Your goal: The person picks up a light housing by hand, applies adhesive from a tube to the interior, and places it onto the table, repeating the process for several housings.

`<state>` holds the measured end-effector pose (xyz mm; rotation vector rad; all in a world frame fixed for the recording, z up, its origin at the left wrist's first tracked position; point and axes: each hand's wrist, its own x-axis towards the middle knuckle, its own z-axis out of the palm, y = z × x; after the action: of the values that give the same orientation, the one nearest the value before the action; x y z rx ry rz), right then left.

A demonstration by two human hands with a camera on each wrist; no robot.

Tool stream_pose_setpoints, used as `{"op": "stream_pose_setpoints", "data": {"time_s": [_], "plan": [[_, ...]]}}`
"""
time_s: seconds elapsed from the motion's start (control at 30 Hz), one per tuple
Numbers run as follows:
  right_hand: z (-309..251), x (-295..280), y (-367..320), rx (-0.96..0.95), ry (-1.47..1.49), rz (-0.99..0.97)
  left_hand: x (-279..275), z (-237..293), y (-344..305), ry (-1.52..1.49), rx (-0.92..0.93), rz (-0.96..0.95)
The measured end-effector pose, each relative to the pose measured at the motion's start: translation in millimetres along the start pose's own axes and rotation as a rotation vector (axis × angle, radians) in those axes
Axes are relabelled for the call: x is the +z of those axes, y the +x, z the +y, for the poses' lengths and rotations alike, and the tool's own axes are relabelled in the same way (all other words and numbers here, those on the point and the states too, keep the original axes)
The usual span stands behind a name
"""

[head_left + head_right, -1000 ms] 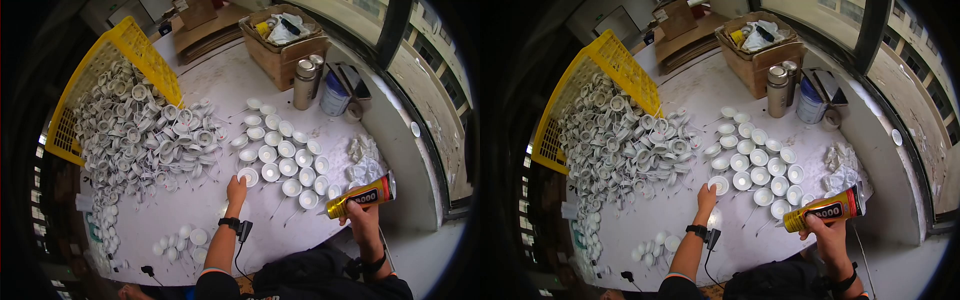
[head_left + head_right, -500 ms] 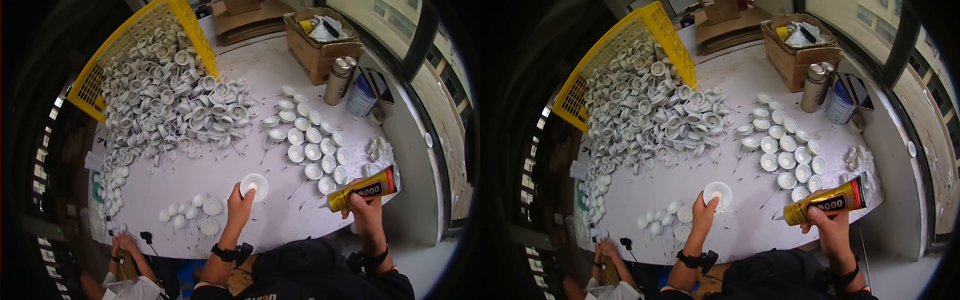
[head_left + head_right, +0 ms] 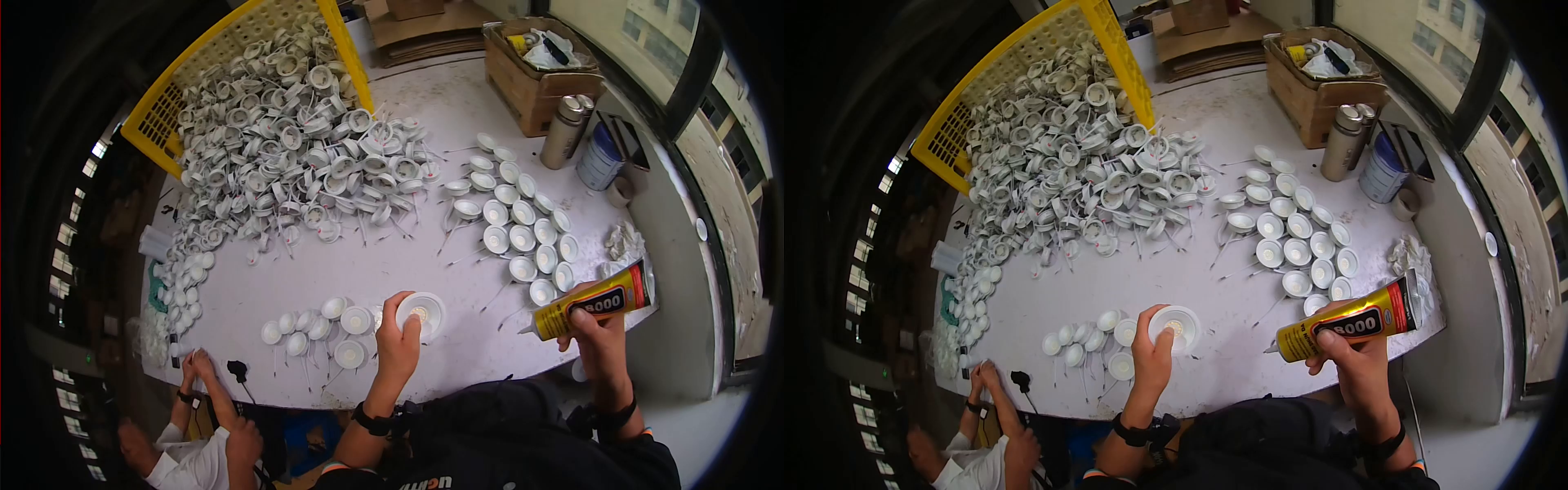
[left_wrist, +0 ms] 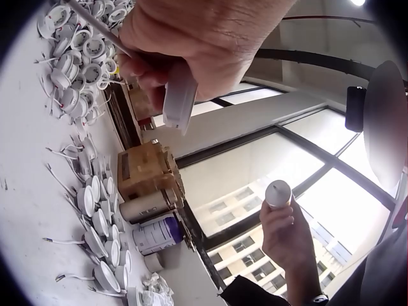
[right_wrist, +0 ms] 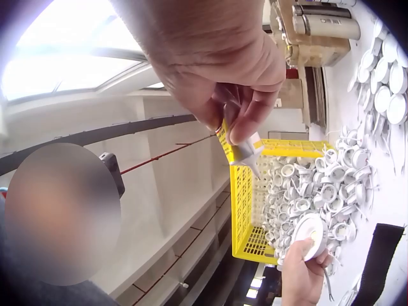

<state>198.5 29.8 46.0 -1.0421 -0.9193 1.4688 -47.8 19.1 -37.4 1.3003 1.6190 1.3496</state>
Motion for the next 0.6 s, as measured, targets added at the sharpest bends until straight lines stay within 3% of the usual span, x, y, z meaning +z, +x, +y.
{"op": "stream_pose_setpoints", "data": {"time_s": [0.43, 0.6], "plan": [[-0.5, -7.8, -10.8, -0.021, -0.011, 0.044, 6.2, -4.0, 0.2, 0.046, 0.036, 0.053], [-2.9, -8.6, -10.4, -0.022, 0.002, 0.055, 6.9, -7.1, 1.7, -0.104, -0.122, 0.049]]}}
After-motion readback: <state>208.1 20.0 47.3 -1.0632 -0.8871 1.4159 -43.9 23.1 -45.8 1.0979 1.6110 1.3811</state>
